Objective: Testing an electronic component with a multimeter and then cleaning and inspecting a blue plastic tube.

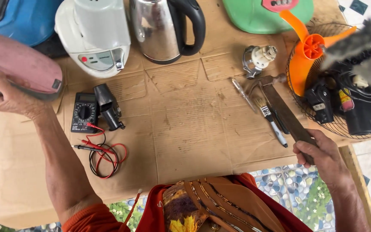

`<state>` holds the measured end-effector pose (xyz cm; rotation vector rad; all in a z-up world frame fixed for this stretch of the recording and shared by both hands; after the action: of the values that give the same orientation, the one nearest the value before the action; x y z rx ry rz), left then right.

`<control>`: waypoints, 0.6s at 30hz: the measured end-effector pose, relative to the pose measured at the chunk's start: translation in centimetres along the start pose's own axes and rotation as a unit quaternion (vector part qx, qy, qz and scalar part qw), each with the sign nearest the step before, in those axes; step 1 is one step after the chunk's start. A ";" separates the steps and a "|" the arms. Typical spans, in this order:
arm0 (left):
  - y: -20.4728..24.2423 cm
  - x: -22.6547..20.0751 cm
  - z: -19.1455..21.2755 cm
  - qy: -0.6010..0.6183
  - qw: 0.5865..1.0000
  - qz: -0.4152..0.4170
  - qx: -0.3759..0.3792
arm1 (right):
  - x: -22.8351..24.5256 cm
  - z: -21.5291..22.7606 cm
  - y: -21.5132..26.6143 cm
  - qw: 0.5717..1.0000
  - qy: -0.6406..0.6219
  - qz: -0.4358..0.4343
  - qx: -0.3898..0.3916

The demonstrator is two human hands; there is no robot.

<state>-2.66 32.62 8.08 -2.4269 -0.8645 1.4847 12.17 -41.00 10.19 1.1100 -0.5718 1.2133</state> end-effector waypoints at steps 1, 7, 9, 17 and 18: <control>0.2 -0.1 -0.1 0.003 1.000 0.002 0.005 | 0.2 0.2 0.4 1.000 -0.004 -0.002 -0.004; 2.1 -1.8 -0.3 -0.050 0.998 -0.035 0.027 | -2.8 2.9 0.2 0.965 0.252 0.053 -0.047; 2.4 -1.4 0.3 -0.111 0.987 -0.101 0.049 | -3.6 3.9 -0.6 0.897 0.404 0.163 -0.078; 4.6 -5.4 1.1 -0.095 0.974 -0.088 0.185 | 6.9 1.9 -3.5 0.892 0.313 0.319 -0.067; 6.0 -8.2 0.4 -0.074 0.968 -0.096 0.219 | 8.8 1.4 -4.2 0.899 0.265 0.341 -0.070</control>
<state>-3.46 23.08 11.61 -1.8827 -0.6844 1.5957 18.99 -38.15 16.63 0.4032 -0.6242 1.9618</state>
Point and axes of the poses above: each hand's wrist, its own y-axis away from the middle knuckle, its own z-axis out of the back of the hand, x = y × z, the point moved 5 cm from there along -y, towards the middle knuckle, and after that the axes turned 5 degrees about -x, right-handed, at the moved point
